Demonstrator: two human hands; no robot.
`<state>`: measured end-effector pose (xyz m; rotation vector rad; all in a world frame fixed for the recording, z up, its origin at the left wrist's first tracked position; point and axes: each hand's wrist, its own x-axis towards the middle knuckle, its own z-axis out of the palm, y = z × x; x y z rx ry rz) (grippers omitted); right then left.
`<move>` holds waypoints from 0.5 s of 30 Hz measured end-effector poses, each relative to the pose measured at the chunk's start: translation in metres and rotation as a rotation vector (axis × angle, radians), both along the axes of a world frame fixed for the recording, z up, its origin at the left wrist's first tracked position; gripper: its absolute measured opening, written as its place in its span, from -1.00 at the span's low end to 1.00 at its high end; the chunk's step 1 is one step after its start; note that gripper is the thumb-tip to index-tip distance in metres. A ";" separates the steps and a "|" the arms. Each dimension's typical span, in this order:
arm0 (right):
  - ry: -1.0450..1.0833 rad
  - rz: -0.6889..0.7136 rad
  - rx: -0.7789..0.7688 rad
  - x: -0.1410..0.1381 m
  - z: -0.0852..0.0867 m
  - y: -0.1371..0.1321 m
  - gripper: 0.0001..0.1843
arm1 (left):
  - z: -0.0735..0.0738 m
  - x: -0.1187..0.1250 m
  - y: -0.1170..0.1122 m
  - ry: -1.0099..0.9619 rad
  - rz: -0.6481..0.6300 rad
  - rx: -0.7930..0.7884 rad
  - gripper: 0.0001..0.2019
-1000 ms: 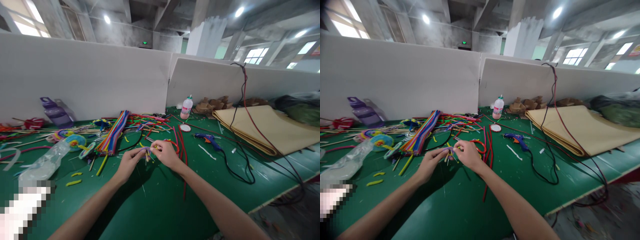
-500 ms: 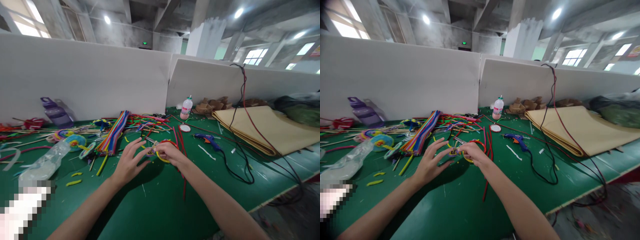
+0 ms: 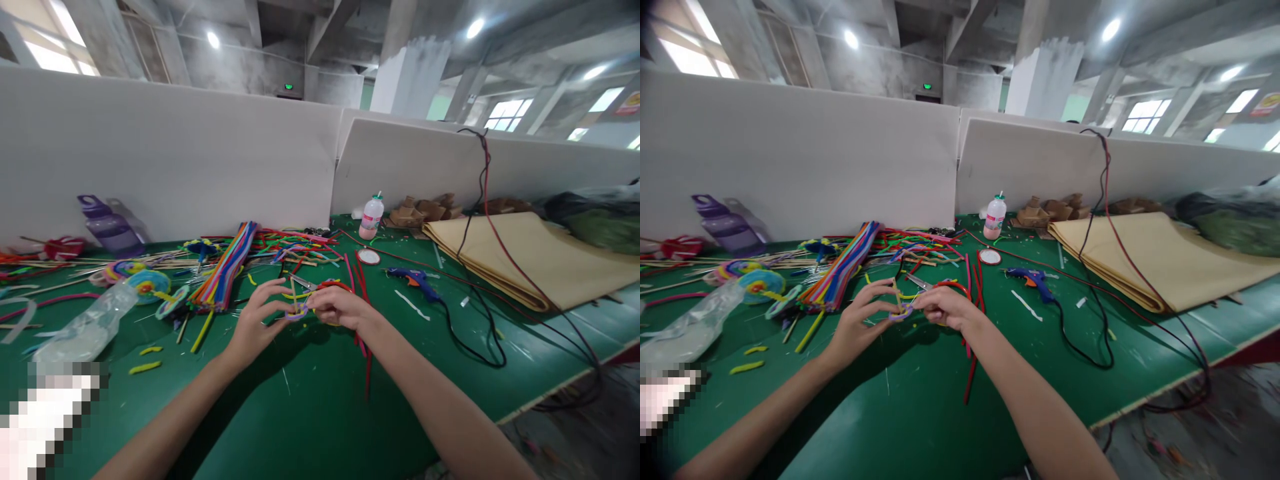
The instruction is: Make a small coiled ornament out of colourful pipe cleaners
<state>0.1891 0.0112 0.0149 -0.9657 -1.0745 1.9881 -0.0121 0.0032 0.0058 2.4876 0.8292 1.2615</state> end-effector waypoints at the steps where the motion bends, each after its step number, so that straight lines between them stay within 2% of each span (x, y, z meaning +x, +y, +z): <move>1: 0.000 -0.011 0.013 -0.001 0.000 -0.001 -0.83 | 0.000 0.000 0.000 -0.025 -0.001 -0.033 -0.89; 5: -0.055 -0.134 0.140 -0.009 0.000 -0.004 -0.85 | -0.004 0.003 0.000 -0.187 0.029 -0.269 -0.94; 10: -0.202 -0.317 0.362 -0.019 -0.003 -0.006 -0.86 | -0.010 0.010 -0.003 -0.481 0.058 -0.708 -0.87; 15: -0.412 -0.440 0.652 -0.024 -0.002 -0.012 -0.86 | -0.014 0.019 -0.008 -0.814 -0.056 -1.075 -0.84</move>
